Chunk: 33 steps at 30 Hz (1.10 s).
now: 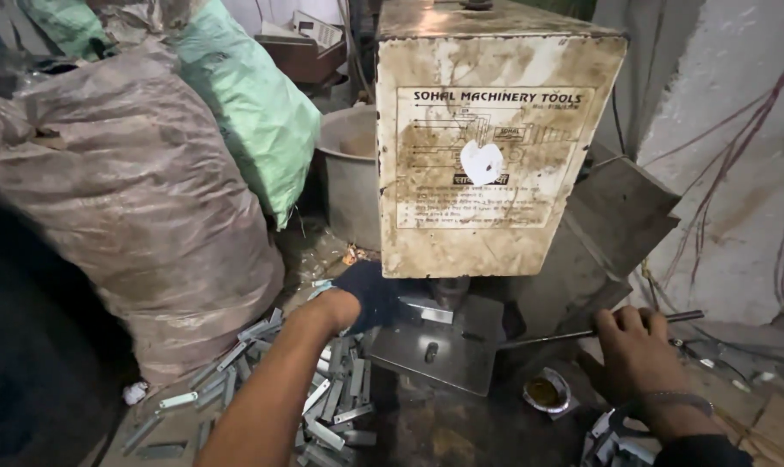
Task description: The recorder uses a manual press machine to stamp small L-shaped metal components picked from a pile on the floor.
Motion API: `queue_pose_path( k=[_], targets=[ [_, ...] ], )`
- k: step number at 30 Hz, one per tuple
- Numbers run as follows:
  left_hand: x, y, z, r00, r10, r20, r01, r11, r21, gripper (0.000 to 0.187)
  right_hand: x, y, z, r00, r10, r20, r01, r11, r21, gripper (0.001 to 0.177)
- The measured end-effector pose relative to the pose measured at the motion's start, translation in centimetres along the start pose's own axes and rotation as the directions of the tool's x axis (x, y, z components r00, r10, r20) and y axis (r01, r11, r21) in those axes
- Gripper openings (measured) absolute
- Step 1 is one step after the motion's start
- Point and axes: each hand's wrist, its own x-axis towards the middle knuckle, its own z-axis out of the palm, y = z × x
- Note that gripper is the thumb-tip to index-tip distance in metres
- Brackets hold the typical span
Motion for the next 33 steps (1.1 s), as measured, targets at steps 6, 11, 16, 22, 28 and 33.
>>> queue_pose_path(
  k=[6,11,16,22,28,33],
  targets=[
    [-4.2,4.9,-2.6,0.992,-0.116,0.054,0.128,0.913,-0.388,0.052,-0.5,-0.3,-0.5,1.000,-0.010,-0.009,0.010,1.000,-0.008,0.063],
    [-4.8,5.1,-0.3,0.979,-0.060,-0.196,-0.025,0.915,-0.403,0.051,-1.0,-0.9,-0.5,0.980,0.096,0.173,-0.097,0.995,-0.005,0.065],
    [-5.6,6.7,-1.6,0.966,-0.086,-0.245,-0.020,0.917,-0.399,0.051,-2.7,2.6,11.5,0.981,0.080,0.175,-0.084,0.996,0.018,0.055],
    [-5.0,7.0,-1.2,0.947,-0.154,-0.281,0.052,0.939,-0.340,0.044,-4.6,1.4,24.1,0.921,0.053,0.386,-0.106,0.988,0.116,0.066],
    [-3.7,6.1,-0.5,0.926,-0.127,-0.355,0.024,0.960,-0.280,0.038,-5.5,1.0,33.2,0.979,0.164,0.119,-0.170,0.984,0.048,0.070],
    [-3.8,5.5,0.1,0.882,-0.006,-0.472,-0.134,0.956,-0.262,0.037,-5.0,1.3,30.9,0.986,-0.155,-0.064,0.166,0.956,0.241,0.112]
  ],
)
